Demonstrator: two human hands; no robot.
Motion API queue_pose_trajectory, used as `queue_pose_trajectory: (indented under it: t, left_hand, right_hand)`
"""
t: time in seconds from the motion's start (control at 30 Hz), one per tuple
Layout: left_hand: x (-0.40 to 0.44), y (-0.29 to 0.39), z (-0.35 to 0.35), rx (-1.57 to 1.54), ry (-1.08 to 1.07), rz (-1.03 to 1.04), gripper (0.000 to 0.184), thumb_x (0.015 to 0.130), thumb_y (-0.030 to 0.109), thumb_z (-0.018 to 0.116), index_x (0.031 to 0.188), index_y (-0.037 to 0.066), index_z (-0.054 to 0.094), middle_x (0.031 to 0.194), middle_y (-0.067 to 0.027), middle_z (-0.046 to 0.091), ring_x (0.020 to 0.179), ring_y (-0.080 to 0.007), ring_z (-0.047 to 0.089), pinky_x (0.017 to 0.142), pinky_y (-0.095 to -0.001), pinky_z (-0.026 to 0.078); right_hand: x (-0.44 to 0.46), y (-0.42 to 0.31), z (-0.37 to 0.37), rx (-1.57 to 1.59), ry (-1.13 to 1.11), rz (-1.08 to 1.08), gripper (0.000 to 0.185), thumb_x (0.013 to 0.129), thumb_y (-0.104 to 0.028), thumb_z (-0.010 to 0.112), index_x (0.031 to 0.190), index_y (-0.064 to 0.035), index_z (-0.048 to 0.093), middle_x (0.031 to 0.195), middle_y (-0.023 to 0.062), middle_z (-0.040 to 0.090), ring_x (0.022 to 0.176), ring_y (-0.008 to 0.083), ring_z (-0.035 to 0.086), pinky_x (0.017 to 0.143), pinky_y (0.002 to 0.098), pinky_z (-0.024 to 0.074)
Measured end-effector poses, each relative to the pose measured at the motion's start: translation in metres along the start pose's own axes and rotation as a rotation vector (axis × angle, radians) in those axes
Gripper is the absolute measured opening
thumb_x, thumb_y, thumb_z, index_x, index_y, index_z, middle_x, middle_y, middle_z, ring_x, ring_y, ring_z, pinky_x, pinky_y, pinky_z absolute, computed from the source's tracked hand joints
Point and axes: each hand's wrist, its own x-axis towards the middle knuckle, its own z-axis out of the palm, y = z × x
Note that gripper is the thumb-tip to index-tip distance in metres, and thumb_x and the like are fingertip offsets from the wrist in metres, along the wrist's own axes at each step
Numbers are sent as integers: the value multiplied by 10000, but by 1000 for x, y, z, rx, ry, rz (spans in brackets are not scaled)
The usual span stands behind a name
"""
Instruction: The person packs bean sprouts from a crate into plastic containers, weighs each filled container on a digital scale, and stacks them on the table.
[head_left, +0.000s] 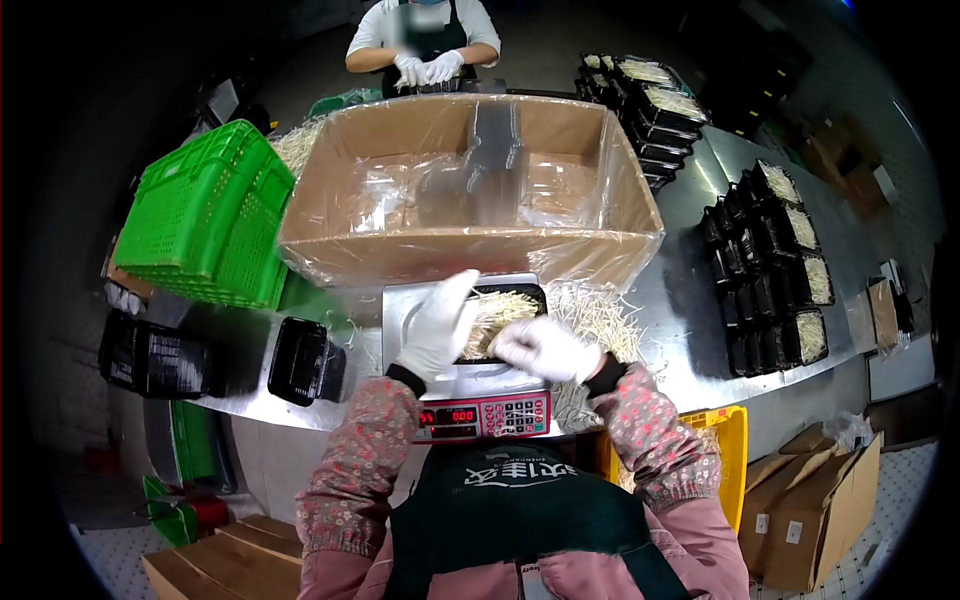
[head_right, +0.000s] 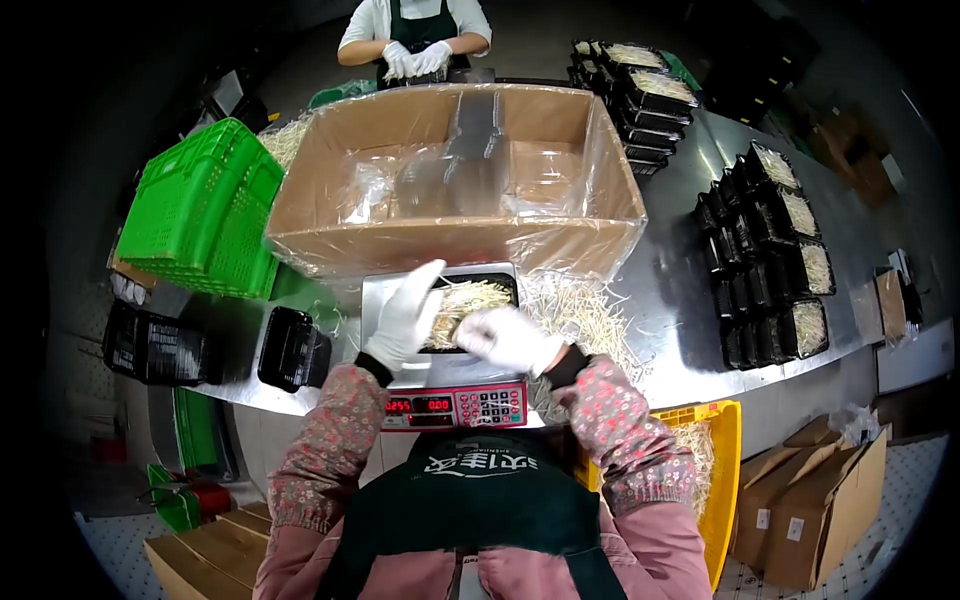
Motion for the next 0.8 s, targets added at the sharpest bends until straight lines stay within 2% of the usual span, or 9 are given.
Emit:
queue_pose_trajectory:
  t: [0.1,0.2,0.3,0.37,0.43,0.47,0.57,0.63,0.8]
  left_hand:
    - [3,1,23,328,-154,162,378,913,160,619,1269,33,635,1258,-168,646,1148,-341,603,1004,-416,466]
    - [2,7,9,94,-229,53,358,903,114,560,1239,24,645,1207,-170,665,1127,-336,610,1019,-422,455]
    - [-8,1,2,99,-171,50,327,907,57,550,1213,10,654,1175,-166,679,1112,-334,621,981,-405,486]
    - [-6,2,2,76,-98,54,313,911,52,573,1210,11,655,1164,-161,682,1096,-327,633,958,-397,502]
    - [-1,13,6,2,-5,-17,314,916,57,583,1220,1,636,1201,-177,652,1109,-366,594,982,-438,464]
    - [6,19,10,79,-51,16,306,926,94,597,1213,-2,641,1182,-171,657,1084,-362,602,958,-443,475]
    - [8,-11,59,224,-95,-2,219,880,152,611,1040,11,658,1047,-163,652,977,-369,599,870,-469,487]
    - [13,-8,70,213,-72,-66,120,857,166,597,890,52,614,912,-175,631,910,-389,587,780,-486,471]
    - [7,-15,75,314,-115,-5,145,848,165,592,951,64,575,947,-161,600,927,-375,556,794,-473,448]
  right_hand:
    - [10,43,34,-425,102,-82,291,988,-303,549,1000,-48,688,890,188,675,846,385,647,777,448,522]
    - [4,47,26,-238,70,-76,282,953,-319,571,968,-64,690,952,180,693,901,401,650,809,468,524]
    - [-9,36,1,-45,17,-65,262,977,-276,600,1028,-39,700,950,181,700,887,350,674,824,410,535]
    - [-12,37,-7,210,239,-115,227,984,-218,627,1022,-9,706,936,131,719,887,220,679,820,346,529]
    - [-2,29,-8,394,508,-38,220,985,-203,626,1020,-1,704,971,123,723,901,186,670,830,325,524]
    - [7,26,-9,233,570,32,235,980,-196,631,1037,21,699,984,127,719,917,173,660,845,312,516]
    - [38,45,23,-58,650,-68,377,1002,-259,563,1192,59,630,1083,225,685,1007,340,667,909,406,514]
    - [48,63,48,-331,541,122,523,1035,-344,435,1350,65,519,1254,272,618,1164,422,591,1031,447,460]
    - [41,46,19,-384,303,107,562,1016,-374,458,1381,52,492,1211,274,640,1135,401,619,986,442,493]
